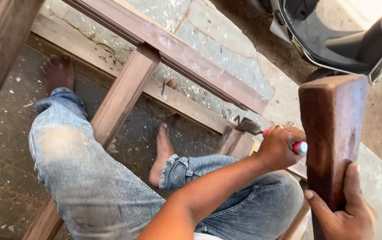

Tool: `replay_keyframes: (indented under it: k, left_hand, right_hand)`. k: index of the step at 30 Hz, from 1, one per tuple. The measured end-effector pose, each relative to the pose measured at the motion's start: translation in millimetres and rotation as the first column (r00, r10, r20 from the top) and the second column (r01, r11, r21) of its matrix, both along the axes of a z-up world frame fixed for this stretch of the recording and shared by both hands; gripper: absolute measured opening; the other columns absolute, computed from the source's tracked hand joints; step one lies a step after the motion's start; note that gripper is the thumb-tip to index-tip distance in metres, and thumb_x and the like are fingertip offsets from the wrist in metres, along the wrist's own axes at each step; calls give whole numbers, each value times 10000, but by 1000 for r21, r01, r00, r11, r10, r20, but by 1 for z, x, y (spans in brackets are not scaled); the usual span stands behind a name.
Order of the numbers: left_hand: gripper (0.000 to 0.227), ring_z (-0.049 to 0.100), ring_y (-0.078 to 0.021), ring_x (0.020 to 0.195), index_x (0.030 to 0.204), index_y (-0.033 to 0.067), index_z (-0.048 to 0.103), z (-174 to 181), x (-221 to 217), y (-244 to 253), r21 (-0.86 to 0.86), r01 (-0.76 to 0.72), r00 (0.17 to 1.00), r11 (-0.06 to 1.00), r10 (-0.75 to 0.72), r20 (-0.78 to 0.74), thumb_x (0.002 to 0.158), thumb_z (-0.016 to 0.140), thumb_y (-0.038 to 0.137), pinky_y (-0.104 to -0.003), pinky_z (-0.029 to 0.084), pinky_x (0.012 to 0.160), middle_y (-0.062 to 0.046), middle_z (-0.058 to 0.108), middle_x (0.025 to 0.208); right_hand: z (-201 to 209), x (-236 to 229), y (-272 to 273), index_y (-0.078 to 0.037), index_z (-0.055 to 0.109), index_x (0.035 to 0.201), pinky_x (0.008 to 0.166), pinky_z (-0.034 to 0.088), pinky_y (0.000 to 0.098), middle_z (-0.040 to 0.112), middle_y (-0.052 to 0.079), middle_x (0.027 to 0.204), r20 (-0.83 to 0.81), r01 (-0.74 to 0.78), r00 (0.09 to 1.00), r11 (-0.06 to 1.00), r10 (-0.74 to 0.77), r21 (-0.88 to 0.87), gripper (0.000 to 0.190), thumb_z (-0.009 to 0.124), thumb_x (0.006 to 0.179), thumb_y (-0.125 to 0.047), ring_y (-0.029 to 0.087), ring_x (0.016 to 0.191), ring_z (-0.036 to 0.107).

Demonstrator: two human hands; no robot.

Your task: Assembling and fitting wooden frame components using a hammer and hand tools.

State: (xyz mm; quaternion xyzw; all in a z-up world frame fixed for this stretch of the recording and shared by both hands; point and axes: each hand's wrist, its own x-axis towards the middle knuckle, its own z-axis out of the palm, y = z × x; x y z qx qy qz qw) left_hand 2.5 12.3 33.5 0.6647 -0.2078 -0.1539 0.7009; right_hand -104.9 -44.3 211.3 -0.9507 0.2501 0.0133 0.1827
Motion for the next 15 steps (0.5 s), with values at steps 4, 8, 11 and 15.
replay_keyframes:
  k: [4, 8, 11, 15]
  left_hand:
    - [151, 689, -213, 856, 888, 155, 653, 6, -2, 16, -73, -43, 997, 996, 38, -66, 850, 791, 202, -405, 522, 822, 3, 697, 854]
    - [189, 702, -212, 860, 894, 152, 661, -9, -6, 19, -69, -52, 996, 996, 47, -75, 826, 816, 237, -398, 531, 824, 0, 700, 857]
    - [229, 704, -233, 922, 935, 147, 659, -26, -10, 11, -97, -71, 995, 993, 64, -74, 797, 821, 231, -386, 552, 839, -17, 694, 905]
    - [230, 694, -248, 906, 973, 152, 679, -32, -11, 12, -95, -107, 994, 990, 106, -7, 781, 804, 174, -395, 517, 874, -38, 710, 948]
  right_hand:
    - [8, -8, 4, -7, 358, 1682, 1003, 533, 356, 673, 288, 1315, 67, 51, 996, 987, -62, 151, 1004, 812, 803, -179, 305, 1180, 677]
    - [-4, 6, 8, 36, 386, 1632, 940, 540, 357, 691, 308, 1206, -38, 16, 999, 999, -18, -49, 1065, 872, 701, -140, 294, 1086, 700]
    - [-18, 15, 10, -124, 422, 1611, 823, 568, 388, 743, 272, 1008, -341, 65, 934, 990, -105, -129, 994, 910, 748, -198, 294, 896, 743]
    - [-18, 2, 10, -138, 438, 1654, 830, 574, 376, 718, 244, 1017, -232, 21, 972, 999, -30, -44, 963, 845, 799, -306, 292, 912, 740]
